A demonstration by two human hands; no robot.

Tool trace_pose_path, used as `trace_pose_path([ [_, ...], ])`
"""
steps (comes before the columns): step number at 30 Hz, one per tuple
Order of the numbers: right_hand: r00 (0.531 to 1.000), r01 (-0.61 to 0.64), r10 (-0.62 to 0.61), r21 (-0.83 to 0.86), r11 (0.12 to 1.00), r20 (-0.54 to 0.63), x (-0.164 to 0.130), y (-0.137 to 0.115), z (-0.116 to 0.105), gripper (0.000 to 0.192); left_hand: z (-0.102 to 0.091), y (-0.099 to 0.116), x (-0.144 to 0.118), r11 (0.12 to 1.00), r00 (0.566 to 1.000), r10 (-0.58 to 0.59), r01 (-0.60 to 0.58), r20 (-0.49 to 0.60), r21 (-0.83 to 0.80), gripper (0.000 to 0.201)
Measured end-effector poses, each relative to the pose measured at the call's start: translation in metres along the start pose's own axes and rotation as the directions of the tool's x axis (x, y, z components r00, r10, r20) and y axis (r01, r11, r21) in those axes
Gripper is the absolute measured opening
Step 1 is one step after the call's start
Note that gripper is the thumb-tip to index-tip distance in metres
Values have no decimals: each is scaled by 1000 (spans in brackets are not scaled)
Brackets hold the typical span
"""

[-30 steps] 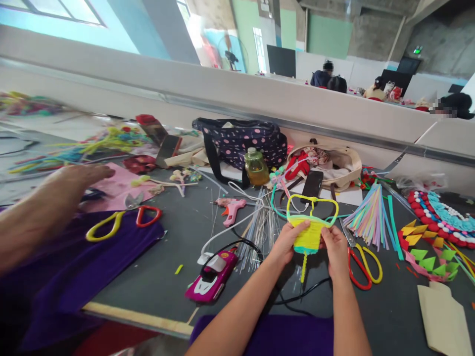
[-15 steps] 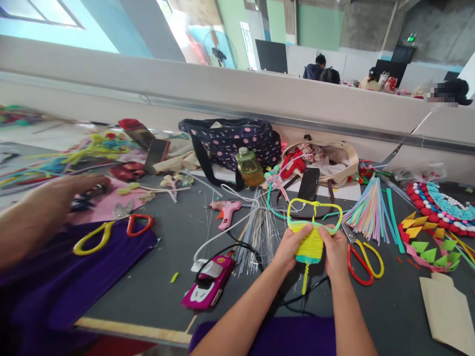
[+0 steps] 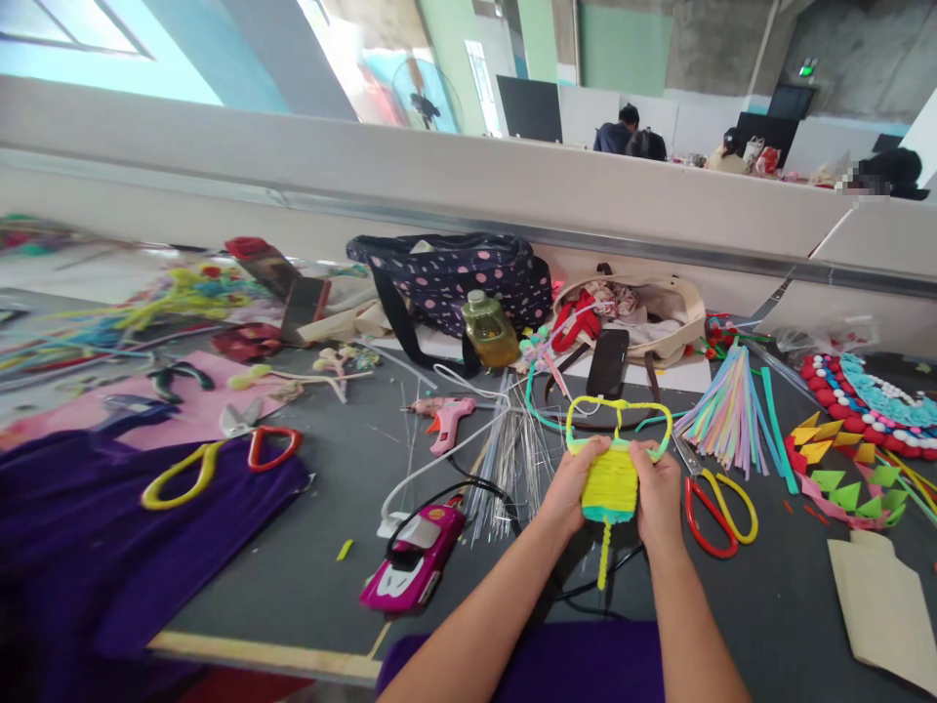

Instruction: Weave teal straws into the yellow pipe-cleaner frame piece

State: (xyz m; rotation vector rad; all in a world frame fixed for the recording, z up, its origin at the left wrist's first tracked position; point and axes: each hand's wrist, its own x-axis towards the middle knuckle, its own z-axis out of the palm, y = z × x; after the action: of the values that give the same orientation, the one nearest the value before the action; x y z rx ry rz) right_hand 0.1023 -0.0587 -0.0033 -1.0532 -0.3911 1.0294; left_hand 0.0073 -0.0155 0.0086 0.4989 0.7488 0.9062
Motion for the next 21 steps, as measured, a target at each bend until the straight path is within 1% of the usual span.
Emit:
trace_pose_path([
  [3,1000,-15,15,1,1000,12,1,0,0,29,-3,1,6,996,996,-81,82,33,-38,23],
  [4,1000,-16,16,-6,1000,22,2,0,0,29,-4,2,7,995,995,-91,93,32,-45,24],
  [6,998,-23,25,-31,999,53,2,1,0,29,-6,2,9,994,996,-90,90,13,-54,25],
  [9,997,-7,13,-70,998,77,2,3,-2,28,-6,2,9,998,999,-51,50,-10,-44,23],
  [12,999,29,-26,-73,997,43,3,4,-3,29,-6,1,7,999,1000,-24,24,-2,-22,21],
  [14,999,17,-14,-76,997,37,3,5,-3,31,-6,1,7,999,1000,-27,27,5,-28,21],
  [17,999,-3,6,-83,997,32,5,6,-2,34,-6,3,7,998,999,-42,43,17,-52,21],
  [21,999,26,-30,-114,993,-30,9,5,-5,40,-7,4,10,993,995,-100,101,17,-67,23],
])
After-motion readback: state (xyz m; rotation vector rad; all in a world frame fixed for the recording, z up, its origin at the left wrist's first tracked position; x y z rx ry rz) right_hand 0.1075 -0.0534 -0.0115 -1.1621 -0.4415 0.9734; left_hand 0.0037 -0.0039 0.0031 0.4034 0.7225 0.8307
